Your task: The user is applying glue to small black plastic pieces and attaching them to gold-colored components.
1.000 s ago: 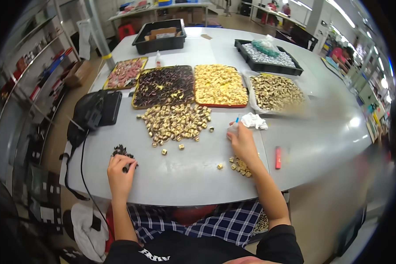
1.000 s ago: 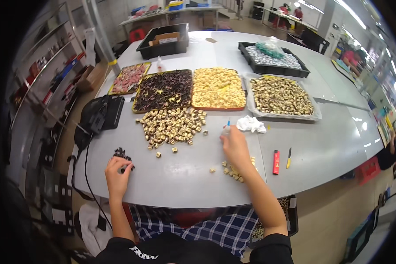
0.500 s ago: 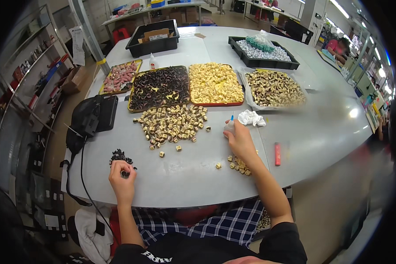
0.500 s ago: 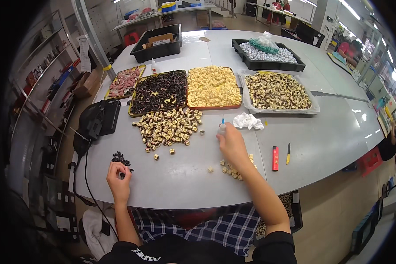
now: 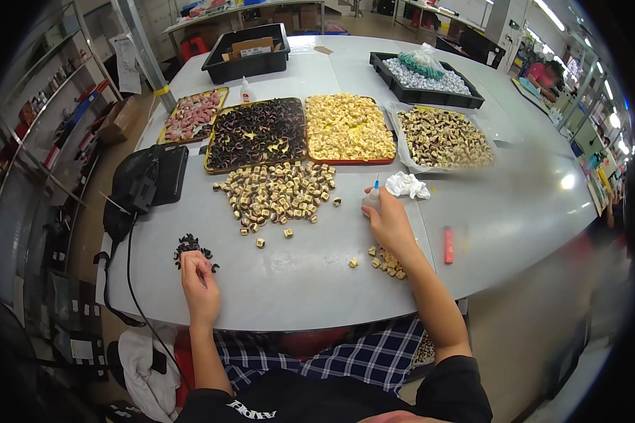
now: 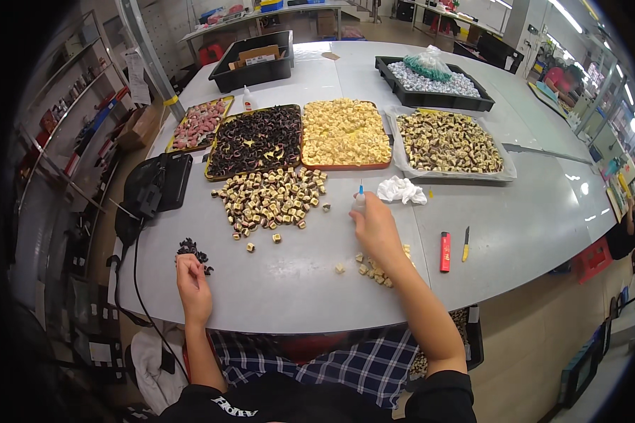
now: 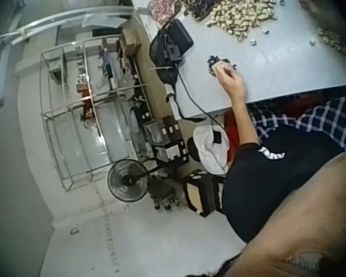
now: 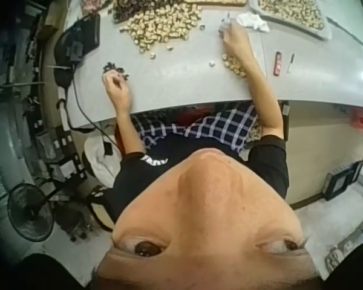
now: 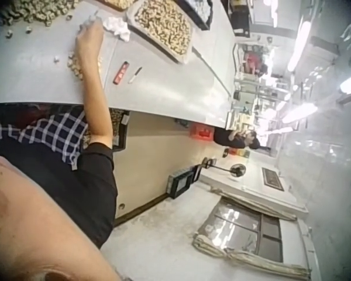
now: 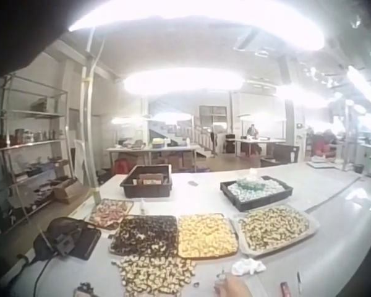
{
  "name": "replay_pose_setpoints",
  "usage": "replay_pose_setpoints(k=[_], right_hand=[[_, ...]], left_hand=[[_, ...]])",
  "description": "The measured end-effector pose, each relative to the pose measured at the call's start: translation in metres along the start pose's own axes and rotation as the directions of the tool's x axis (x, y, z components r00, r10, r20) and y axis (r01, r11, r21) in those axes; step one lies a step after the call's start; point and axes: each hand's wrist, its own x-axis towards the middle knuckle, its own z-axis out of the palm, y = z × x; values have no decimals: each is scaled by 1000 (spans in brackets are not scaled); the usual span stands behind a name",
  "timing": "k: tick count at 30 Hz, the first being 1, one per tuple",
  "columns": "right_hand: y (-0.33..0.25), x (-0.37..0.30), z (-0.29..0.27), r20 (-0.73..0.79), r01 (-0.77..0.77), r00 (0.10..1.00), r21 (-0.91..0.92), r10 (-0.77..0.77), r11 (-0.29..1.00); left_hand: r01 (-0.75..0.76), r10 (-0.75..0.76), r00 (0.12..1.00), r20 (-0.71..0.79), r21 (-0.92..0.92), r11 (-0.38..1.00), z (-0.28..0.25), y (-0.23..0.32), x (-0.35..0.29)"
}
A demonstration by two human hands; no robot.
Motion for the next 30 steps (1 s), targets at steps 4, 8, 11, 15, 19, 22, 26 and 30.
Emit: replay_pose_setpoints(k=[4,8,11,15,19,22,26,30], right_hand=[[-3,1,0,17,-9,1000,9,9,1000],[-5,2,0,23,-27,999,0,27,1000],[-5,2,0,26,-32,999,4,32,999],[-3,2,1,28,-40,999,11,40,999],[-2,1,2,28,-40,999,9,39,999],[-4,2,1,30,-35,999,25,34,999],[-5,2,0,34,-49,998,1,49,999],[-4,2,1,29,-36,999,-1,36,999]], left_hand=[[-4,4,1000,9,28,1000,-5,-9,-3],[-33,32,999,-13,-33,999,0,-4,1],[-15,15,1000,26,8,1000,-1,0,2],[17,-16,998,66,-12,1000,-2,0,1],[15,-12,998,67,-40,999,-2,-4,-1],[6,-3,998,62,-44,999,-4,-4,-1],[1,2,998,67,-41,999,-4,-3,0],[-1,3,998,69,-27,1000,-3,-3,0]])
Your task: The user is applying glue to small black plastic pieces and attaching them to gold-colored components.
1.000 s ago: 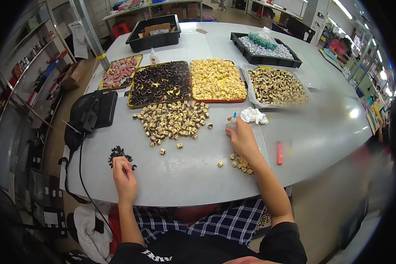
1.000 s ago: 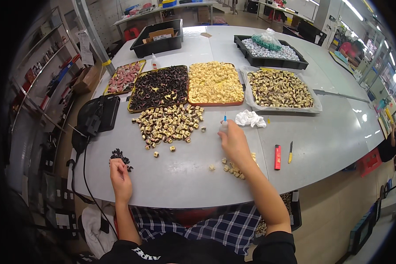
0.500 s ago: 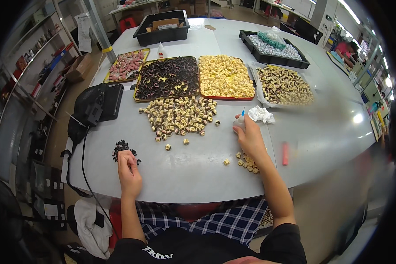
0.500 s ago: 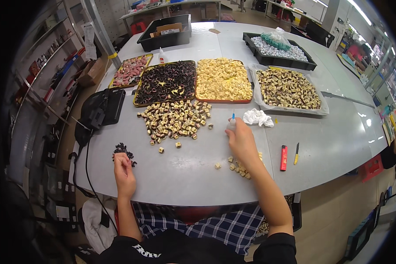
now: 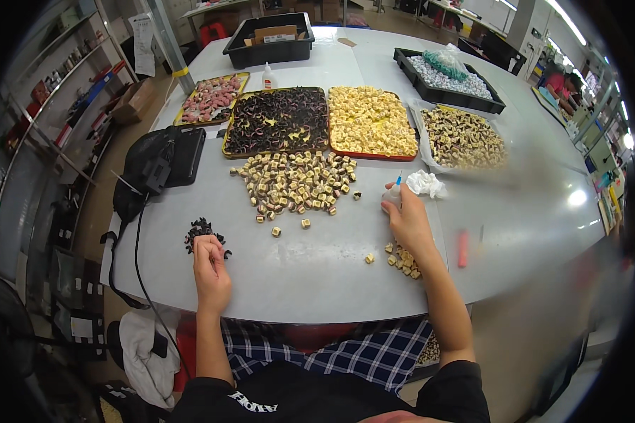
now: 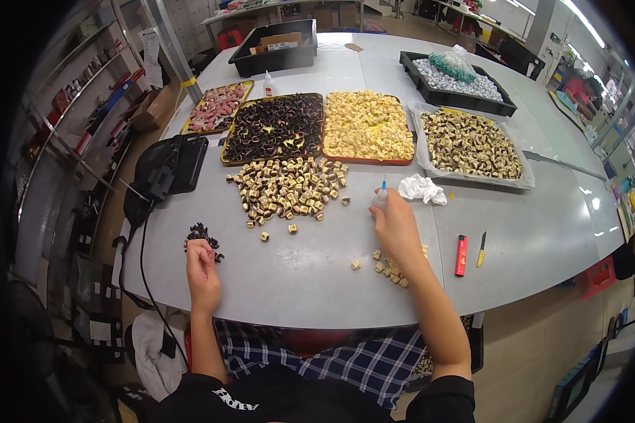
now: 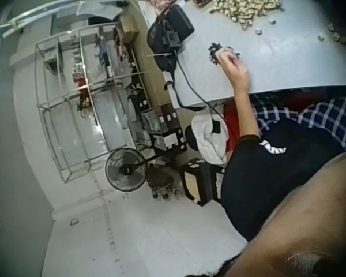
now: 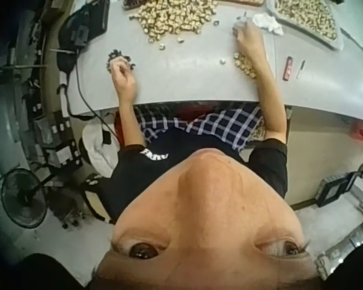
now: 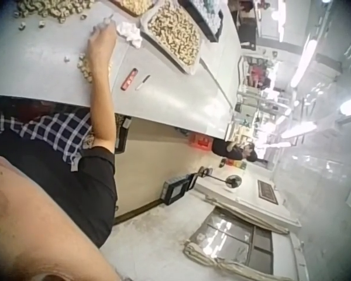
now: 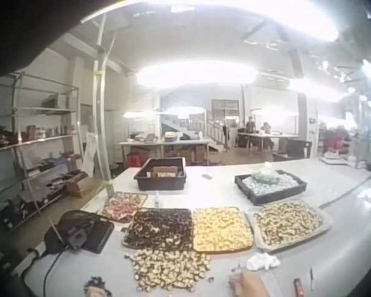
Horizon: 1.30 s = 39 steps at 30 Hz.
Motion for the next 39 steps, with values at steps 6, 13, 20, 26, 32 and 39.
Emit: replay_pose_setpoints(k=[6,13,20,26,32,39], right_hand=[[1,0,1,-9,2,1000,2,-2,1000],[1,1,1,4,4,1000,9,-4,1000],[1,1,0,8,-11,1000,18,10,1000],[0,1,0,-3,16,1000,24,-16,1000],[-2,1,3,11,6,1000,0,-6,1000],[-8,-6,1,-87,77,993,-37,-79,996]], left_hand=[[22,-22,1000,10,-48,999,0,-4,-2],[-12,12,1000,-25,-20,1000,0,-6,-2],[-50,52,997,-56,26,998,4,-1,1],[-2,0,999,-37,-61,998,2,-4,-1],[-15,14,1000,-24,-39,999,-3,-5,-4],[-188,228,973,44,-426,885,32,73,-12]])
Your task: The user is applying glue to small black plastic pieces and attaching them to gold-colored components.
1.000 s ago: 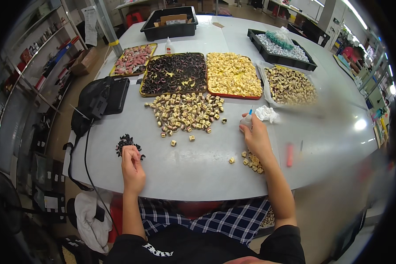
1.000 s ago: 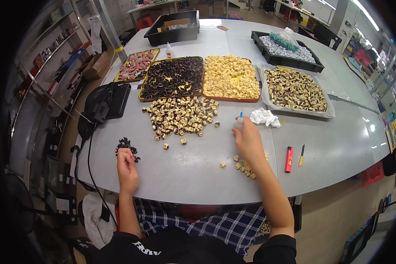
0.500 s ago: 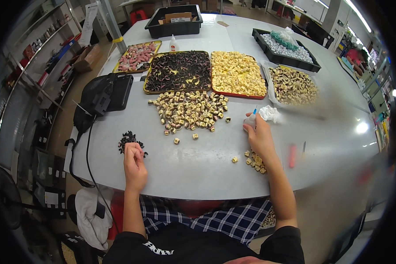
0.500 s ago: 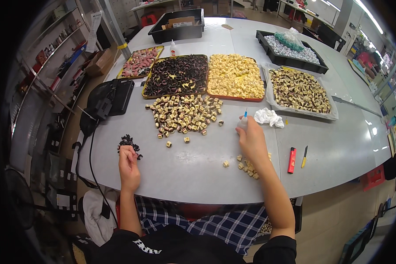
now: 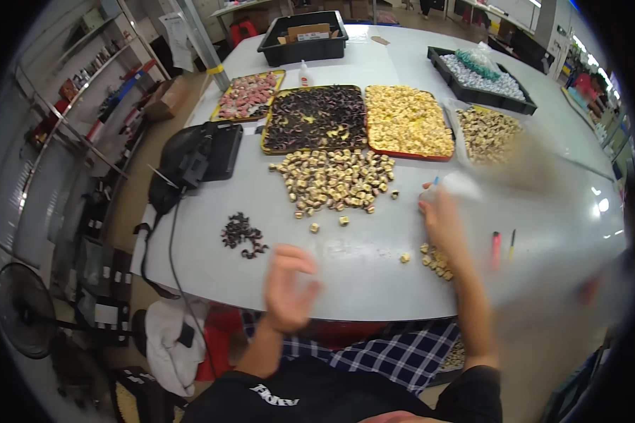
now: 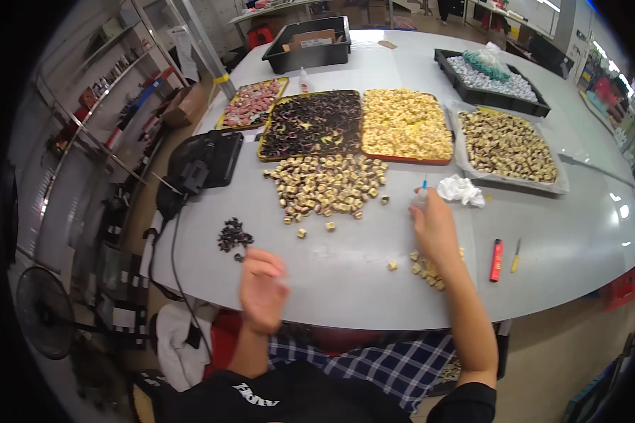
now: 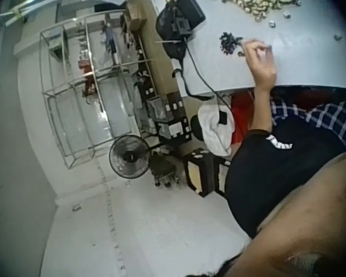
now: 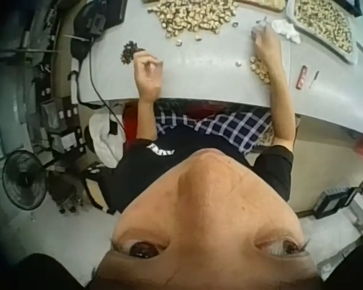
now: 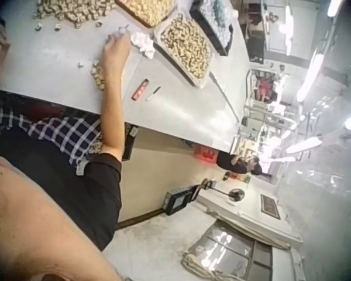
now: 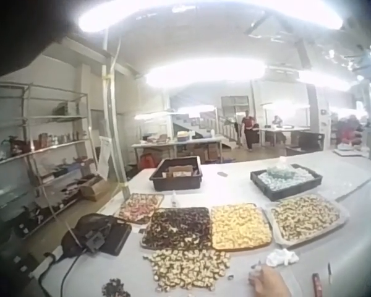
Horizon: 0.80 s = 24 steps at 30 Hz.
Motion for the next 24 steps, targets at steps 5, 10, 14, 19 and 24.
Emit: replay_pose_setpoints(k=[5,10,14,19,24], right_hand=[[0,-1,3,-8,-50,999,92,51,995],[3,2,-3,-9,20,1000,55,-20,998],[4,-1,-1,-6,46,999,57,-46,997],[19,2,3,36,-3,999,84,0,996],[8,2,4,-6,73,997,40,-73,997]], left_hand=[[151,78,981,179,-948,281,82,82,22],[523,290,848,443,-788,-325,104,138,49],[429,126,896,427,-755,-495,110,168,46],[228,41,965,258,-757,-612,121,190,49],[94,129,991,20,-794,-601,129,189,62]])
